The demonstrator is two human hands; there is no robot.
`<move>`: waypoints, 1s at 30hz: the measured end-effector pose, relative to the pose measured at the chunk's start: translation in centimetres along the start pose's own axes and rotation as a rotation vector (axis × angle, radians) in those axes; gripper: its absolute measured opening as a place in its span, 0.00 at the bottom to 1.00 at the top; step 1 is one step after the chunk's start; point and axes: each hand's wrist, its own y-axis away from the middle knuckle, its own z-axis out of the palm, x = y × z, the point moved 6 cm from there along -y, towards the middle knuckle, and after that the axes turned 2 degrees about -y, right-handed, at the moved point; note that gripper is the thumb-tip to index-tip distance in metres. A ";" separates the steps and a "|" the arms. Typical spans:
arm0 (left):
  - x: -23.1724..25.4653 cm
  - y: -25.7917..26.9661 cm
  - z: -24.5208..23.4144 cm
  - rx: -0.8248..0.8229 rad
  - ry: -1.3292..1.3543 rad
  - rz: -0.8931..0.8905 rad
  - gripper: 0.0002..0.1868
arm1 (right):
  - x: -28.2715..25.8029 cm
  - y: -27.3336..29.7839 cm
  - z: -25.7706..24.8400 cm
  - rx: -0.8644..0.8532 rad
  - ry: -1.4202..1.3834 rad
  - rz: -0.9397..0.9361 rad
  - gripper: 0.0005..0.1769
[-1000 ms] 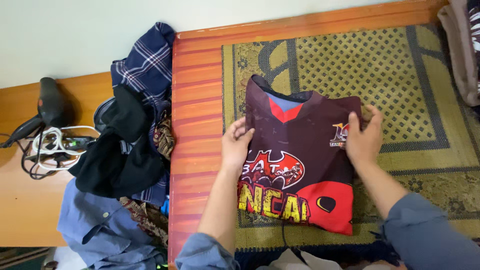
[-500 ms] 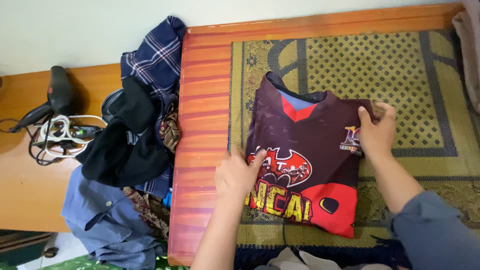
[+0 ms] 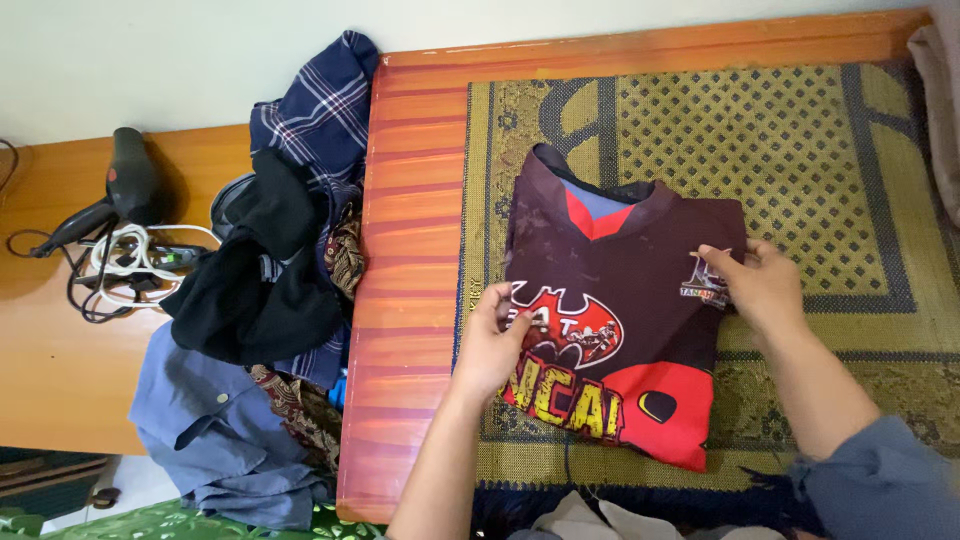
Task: The person folds a maroon t-shirt and a black long-sleeved shirt on a wooden table. They smooth each garment, fold sleeves and sides, then fold the shirts in half and place them aside.
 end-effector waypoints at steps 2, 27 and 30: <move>0.1 0.5 -0.6 0.101 -0.326 0.018 0.21 | 0.4 0.5 -0.7 -0.038 0.083 0.110 0.32; -4.3 0.1 -0.1 -0.275 0.549 -0.570 0.20 | -1.9 -0.6 0.4 0.162 0.505 -0.187 0.31; -4.7 0.2 -0.7 -0.290 0.575 -0.522 0.18 | -1.5 -0.5 0.6 0.208 0.361 -0.200 0.24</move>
